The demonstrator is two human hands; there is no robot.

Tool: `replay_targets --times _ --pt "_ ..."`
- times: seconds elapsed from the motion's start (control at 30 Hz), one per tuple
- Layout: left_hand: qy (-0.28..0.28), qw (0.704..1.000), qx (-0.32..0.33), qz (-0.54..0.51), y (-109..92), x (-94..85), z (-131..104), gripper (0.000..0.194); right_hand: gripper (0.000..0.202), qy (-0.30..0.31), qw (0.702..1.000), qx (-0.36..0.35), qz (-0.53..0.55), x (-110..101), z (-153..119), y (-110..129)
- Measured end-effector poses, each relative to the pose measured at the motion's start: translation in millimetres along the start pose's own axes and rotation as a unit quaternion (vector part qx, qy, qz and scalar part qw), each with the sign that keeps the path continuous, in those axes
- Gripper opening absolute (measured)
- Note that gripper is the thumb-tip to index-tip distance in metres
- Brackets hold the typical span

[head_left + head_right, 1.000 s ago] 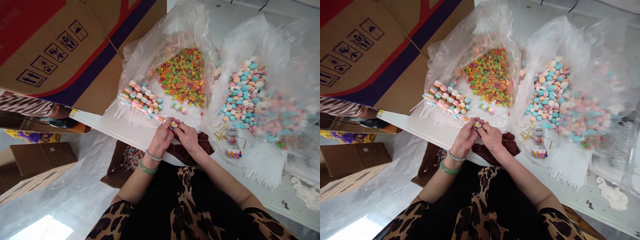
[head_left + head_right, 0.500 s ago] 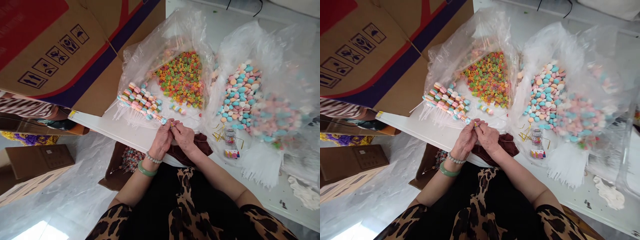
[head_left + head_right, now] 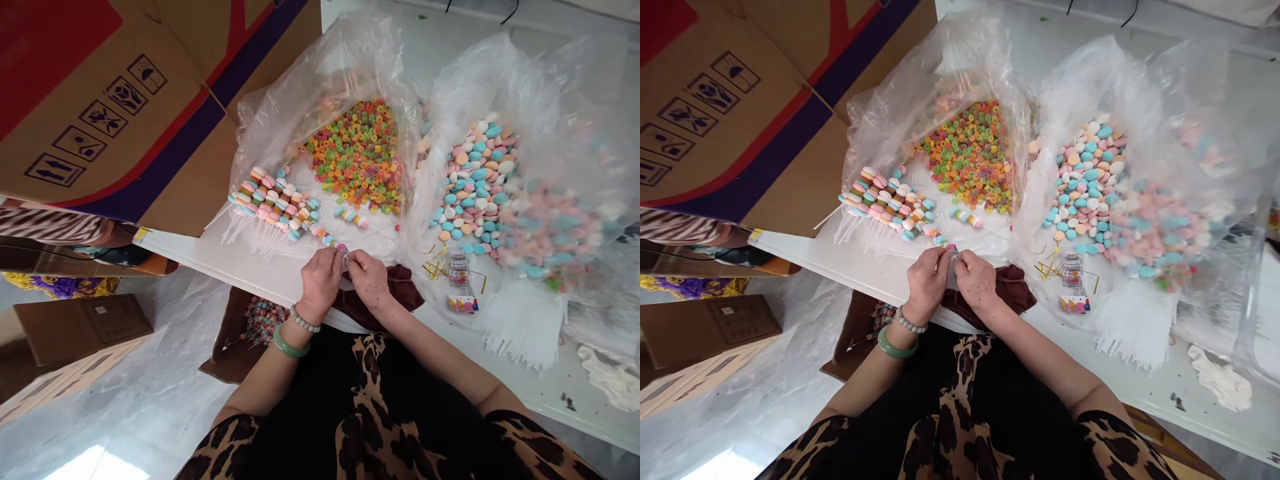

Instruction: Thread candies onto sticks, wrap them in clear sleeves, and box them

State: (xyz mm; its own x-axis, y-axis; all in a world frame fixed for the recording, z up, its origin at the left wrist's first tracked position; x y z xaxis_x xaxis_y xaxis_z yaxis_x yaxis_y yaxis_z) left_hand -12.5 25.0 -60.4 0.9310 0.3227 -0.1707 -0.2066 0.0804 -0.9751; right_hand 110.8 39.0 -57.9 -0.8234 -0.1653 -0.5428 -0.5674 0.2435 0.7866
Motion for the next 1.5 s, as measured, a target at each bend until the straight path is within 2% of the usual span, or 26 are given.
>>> replay_targets --times 0.07,0.17,0.23,0.27,0.37,0.43,0.5,0.6,0.67,0.77,0.83,0.9,1.0,1.07,1.17,1.27,1.33,1.4,1.5 --pt "0.010 1.000 0.008 0.023 1.9 -1.7 -1.8 0.006 0.015 0.056 0.987 0.069 0.134 2.5 1.2 -3.0" --pt "0.018 0.992 0.027 0.120 3.7 -4.0 -4.2 0.009 0.014 0.151 0.923 0.167 0.312 6.1 1.6 -5.2" --pt "0.044 0.968 0.064 0.238 2.5 -4.7 -5.9 0.009 0.015 0.195 0.889 0.194 0.365 7.7 0.8 -4.6" --pt "0.059 0.948 0.089 0.301 1.3 -4.7 -7.2 0.010 0.015 0.203 0.883 0.196 0.374 8.9 0.6 -4.1" --pt "0.069 0.889 0.162 0.423 -1.8 -4.3 -13.5 0.014 0.013 0.174 0.896 0.174 0.369 16.3 1.9 -2.2" --pt "0.057 0.881 0.202 0.425 -1.5 -3.6 -18.9 0.015 0.012 0.135 0.913 0.143 0.357 23.6 5.1 -0.5" --pt "0.052 0.894 0.230 0.382 1.3 -3.2 -23.1 0.015 0.013 0.114 0.920 0.123 0.355 29.0 8.9 0.8" --pt "0.065 0.931 0.223 0.280 8.9 -5.3 -23.6 0.013 0.016 0.131 0.906 0.156 0.371 27.5 10.8 0.5" --pt "0.055 0.960 0.170 0.215 14.3 -8.8 -20.0 0.012 0.018 0.164 0.894 0.184 0.374 20.7 7.5 -0.3" --pt "0.007 0.988 0.068 0.139 20.1 -13.7 -14.7 0.012 0.020 0.209 0.893 0.171 0.360 10.2 -1.4 -0.9" --pt "-0.004 0.990 0.051 0.130 20.1 -13.8 -14.5 0.011 0.018 0.221 0.901 0.153 0.342 8.4 -6.5 -2.8" --pt "0.028 0.982 0.090 0.162 17.4 -11.2 -17.9 0.009 0.013 0.206 0.913 0.139 0.324 11.0 -8.6 -6.9" --pt "0.086 0.963 0.161 0.199 12.7 -8.3 -26.3 0.010 0.012 0.142 0.951 0.086 0.260 16.3 -7.2 -13.7" --pt "0.099 0.964 0.169 0.179 10.6 -9.9 -30.2 0.011 0.006 0.097 0.973 0.054 0.204 17.8 -5.4 -17.3" --pt "0.088 0.987 0.103 0.091 9.2 -15.1 -31.7 0.010 0.026 0.087 0.979 0.042 0.180 16.9 -3.5 -20.4" --pt "0.047 0.995 -0.051 -0.071 10.0 -19.5 -31.9 0.020 0.035 0.096 0.979 0.024 0.181 12.1 -5.2 -20.2" --pt "0.041 0.969 -0.160 -0.181 9.7 -19.2 -33.0 0.035 0.031 0.070 0.986 0.001 0.153 6.7 -10.4 -18.2" --pt "0.071 0.929 -0.246 -0.266 7.6 -15.8 -34.3 0.046 0.024 0.039 0.993 -0.047 0.099 1.4 -19.5 -13.7" --pt "0.081 0.892 -0.294 -0.333 1.6 -9.6 -34.2 0.048 0.022 0.010 0.989 -0.148 0.017 -4.3 -36.5 -3.1"
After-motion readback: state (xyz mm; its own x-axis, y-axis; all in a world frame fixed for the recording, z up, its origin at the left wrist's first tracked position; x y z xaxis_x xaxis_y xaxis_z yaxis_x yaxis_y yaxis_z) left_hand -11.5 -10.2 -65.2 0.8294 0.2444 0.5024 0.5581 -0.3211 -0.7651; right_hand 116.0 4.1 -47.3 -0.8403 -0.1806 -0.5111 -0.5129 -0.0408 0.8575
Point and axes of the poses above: each hand's wrist, its own z-axis towards the middle knuckle, its own x-axis out of the palm, y = z × x, the point moved 2 cm from there along z, towards the middle knuckle, and after that the axes turned 9 degrees about x, right-handed, at the moved point
